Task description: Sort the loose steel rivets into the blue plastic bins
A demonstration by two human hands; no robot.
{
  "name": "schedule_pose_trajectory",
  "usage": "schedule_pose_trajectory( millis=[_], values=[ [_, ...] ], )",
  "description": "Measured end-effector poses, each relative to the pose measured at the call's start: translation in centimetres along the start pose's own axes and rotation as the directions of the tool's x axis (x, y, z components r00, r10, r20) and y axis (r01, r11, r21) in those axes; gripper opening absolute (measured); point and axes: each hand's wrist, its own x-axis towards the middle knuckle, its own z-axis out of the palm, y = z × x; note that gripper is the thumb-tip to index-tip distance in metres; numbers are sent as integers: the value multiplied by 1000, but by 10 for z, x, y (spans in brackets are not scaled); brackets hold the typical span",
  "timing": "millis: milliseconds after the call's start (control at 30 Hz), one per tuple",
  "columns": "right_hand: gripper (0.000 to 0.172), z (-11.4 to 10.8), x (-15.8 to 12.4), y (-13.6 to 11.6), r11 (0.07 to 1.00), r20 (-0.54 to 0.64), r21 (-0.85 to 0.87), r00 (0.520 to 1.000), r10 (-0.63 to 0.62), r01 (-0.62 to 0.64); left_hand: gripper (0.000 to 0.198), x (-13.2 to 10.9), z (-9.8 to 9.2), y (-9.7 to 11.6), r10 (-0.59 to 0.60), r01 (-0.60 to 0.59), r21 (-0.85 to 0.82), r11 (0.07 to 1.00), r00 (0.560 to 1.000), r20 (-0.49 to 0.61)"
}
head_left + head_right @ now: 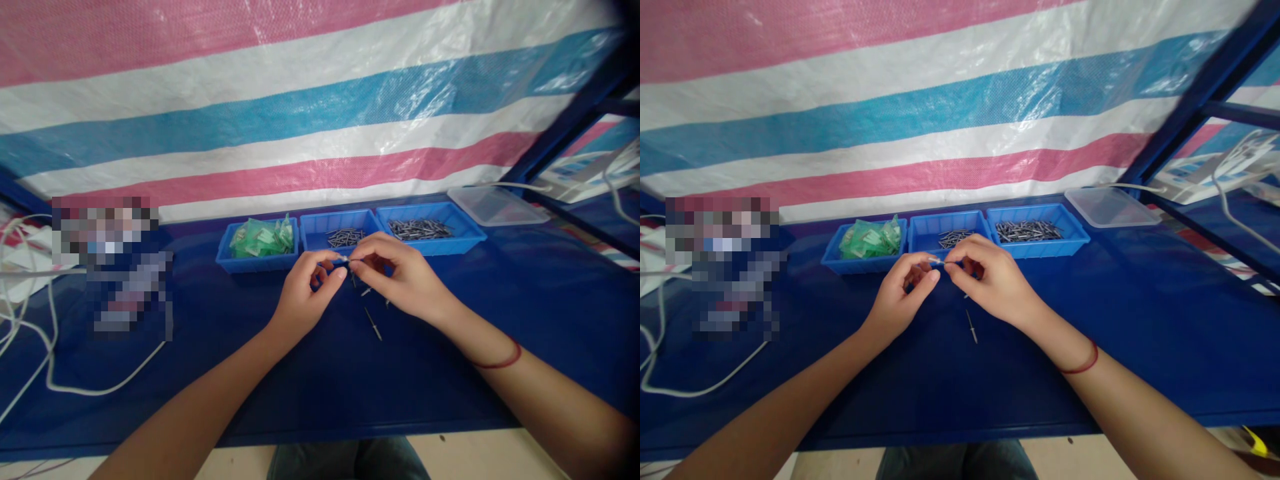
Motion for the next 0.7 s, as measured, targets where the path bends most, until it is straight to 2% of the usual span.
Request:
schedule_pose_trajectory(
  millis=[100, 167, 200, 267, 333, 400, 500, 633, 700],
  values=[
    [7, -21, 4, 12, 978, -178, -206, 984, 4, -41, 27, 0, -1, -1, -7, 3, 66, 998, 998, 62],
    [9, -38, 6, 27, 918, -316, -369, 949, 20, -142, 21, 0, -1, 1, 36, -57, 128, 990, 986, 164],
    [9, -45, 6, 36, 873, -349, -446, 937, 32, -196, 19, -1, -1, 2, 73, -110, 156, 982, 971, 228],
    [14, -56, 5, 55, 787, -391, -544, 918, 70, -291, 20, -2, -1, 5, 149, -234, 199, 952, 918, 368],
    [27, -60, 4, 67, 728, -408, -583, 905, 121, -361, 23, -4, 1, 8, 199, -349, 234, 907, 848, 492],
    [35, -58, 3, 71, 720, -412, -582, 900, 141, -378, 25, -8, 3, 10, 215, -426, 267, 864, 793, 571],
    [34, -49, 3, 60, 775, -376, -548, 920, 107, -315, 22, -12, 9, 12, 196, -457, 311, 833, 771, 606],
    [22, -36, 5, 33, 876, -234, -455, 971, 55, -159, 20, -11, 12, 14, 155, -431, 372, 822, 798, 582],
    [12, -31, 4, 21, 934, -98, -350, 994, 37, -69, 20, -8, 9, 12, 135, -386, 401, 831, 839, 528]
  ],
)
